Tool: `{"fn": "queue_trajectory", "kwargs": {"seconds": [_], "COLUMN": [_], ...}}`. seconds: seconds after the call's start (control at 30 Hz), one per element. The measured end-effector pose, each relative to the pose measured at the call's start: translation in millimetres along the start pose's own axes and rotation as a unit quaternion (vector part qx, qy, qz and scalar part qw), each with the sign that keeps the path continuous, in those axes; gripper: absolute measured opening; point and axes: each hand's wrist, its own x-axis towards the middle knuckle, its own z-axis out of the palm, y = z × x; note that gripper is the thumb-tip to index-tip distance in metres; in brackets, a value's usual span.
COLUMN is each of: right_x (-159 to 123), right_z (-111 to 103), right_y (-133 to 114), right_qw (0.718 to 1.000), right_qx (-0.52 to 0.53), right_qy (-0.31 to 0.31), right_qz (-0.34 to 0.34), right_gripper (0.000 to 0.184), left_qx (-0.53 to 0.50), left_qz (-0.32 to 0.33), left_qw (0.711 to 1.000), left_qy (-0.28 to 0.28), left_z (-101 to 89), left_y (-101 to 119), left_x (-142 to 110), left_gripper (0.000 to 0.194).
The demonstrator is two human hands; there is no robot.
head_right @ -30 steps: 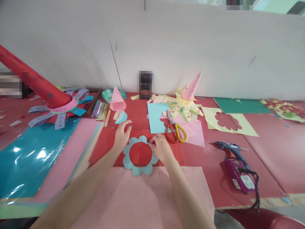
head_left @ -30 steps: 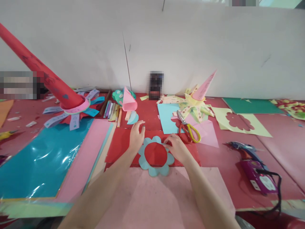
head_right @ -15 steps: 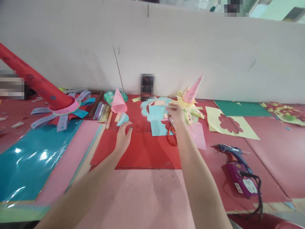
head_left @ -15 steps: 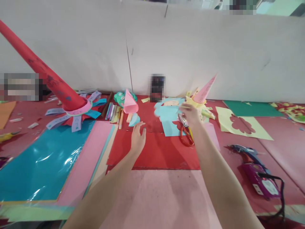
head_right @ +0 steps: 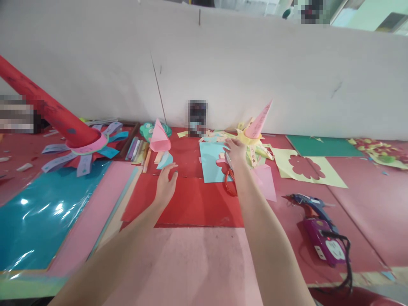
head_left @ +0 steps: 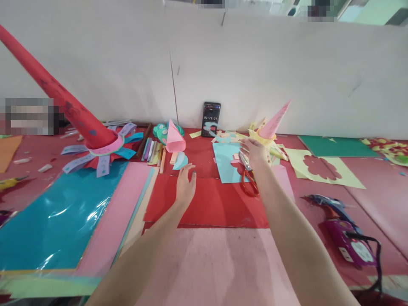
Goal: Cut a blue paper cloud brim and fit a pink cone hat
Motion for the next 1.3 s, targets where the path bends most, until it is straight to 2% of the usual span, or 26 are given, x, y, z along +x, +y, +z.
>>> {"fn": "queue_trajectory", "kwargs": {"seconds": [0.13, 0.27, 0.4, 0.53, 0.63, 0.7, 0.77, 0.8, 0.87, 0.97, 1.03, 1.1, 1.2, 1.3], "right_x": [2.1, -2.0, -7.6, -19.3, -36.5, -49.2, -58.5, -60.9, -59.7, -43.7, -26.2, -6.6, 21.8, 43.9], "right_z": [7.4, 20.4, 40.1, 62.4, 78.6, 90.0, 102.4, 108.8, 120.0, 124.4, 113.7, 92.1, 51.7, 22.7], "right_y": [11.1, 23.5, 34.8, 39.9, 39.5, 39.2, 39.8, 40.2, 40.8, 39.3, 36.9, 34.2, 29.9, 25.3], "right_qw": [0.996, 0.985, 0.967, 0.945, 0.925, 0.852, 0.801, 0.79, 0.806, 0.885, 0.944, 0.981, 0.996, 0.992], "right_qx": [-0.076, -0.145, -0.206, -0.255, -0.287, -0.37, -0.421, -0.433, -0.427, -0.339, -0.237, -0.143, -0.069, -0.061], "right_qy": [-0.035, -0.089, -0.15, -0.203, -0.227, -0.284, -0.306, -0.309, -0.295, -0.242, -0.179, -0.108, 0.052, 0.101], "right_qz": [0.031, 0.033, 0.018, -0.024, -0.101, -0.239, -0.295, -0.304, -0.285, -0.208, -0.14, -0.07, 0.004, 0.037], "right_gripper": [0.01, 0.004, 0.007, 0.013, 0.014, 0.016, 0.02, 0.025, 0.038, 0.044, 0.042, 0.039, 0.027, 0.022], "left_qx": [-0.004, -0.002, 0.002, 0.001, 0.001, -0.002, -0.004, -0.005, -0.009, -0.017, -0.017, -0.015, -0.012, -0.006], "left_qz": [-0.01, -0.016, -0.015, -0.011, -0.011, -0.015, -0.018, -0.019, -0.023, -0.033, -0.038, -0.04, -0.036, -0.03], "left_qw": [1.0, 1.0, 1.0, 1.0, 1.0, 1.0, 1.0, 1.0, 1.0, 0.999, 0.999, 0.999, 0.999, 0.999], "left_qy": [-0.006, -0.013, -0.017, -0.018, -0.015, -0.017, -0.019, -0.018, -0.016, -0.019, -0.025, -0.03, -0.029, -0.028], "left_z": [-0.1, -0.7, -1.0, -0.3, 0.2, 0.4, 0.7, 0.7, 0.7, 0.2, -0.2, -0.7, -1.1, -1.0], "left_y": [1.1, 2.1, 1.8, 1.8, 2.2, 2.1, 1.6, 1.4, 1.3, 2.2, 3.2, 3.7, 3.6, 3.0], "left_x": [-0.1, -0.8, -1.5, -2.0, -2.3, -2.5, -2.8, -3.0, -3.5, -4.2, -4.4, -4.4, -3.9, -3.1], "left_gripper": [0.022, 0.022, 0.022, 0.022, 0.023, 0.024, 0.025, 0.025, 0.025, 0.024, 0.024, 0.023, 0.023, 0.022]}}
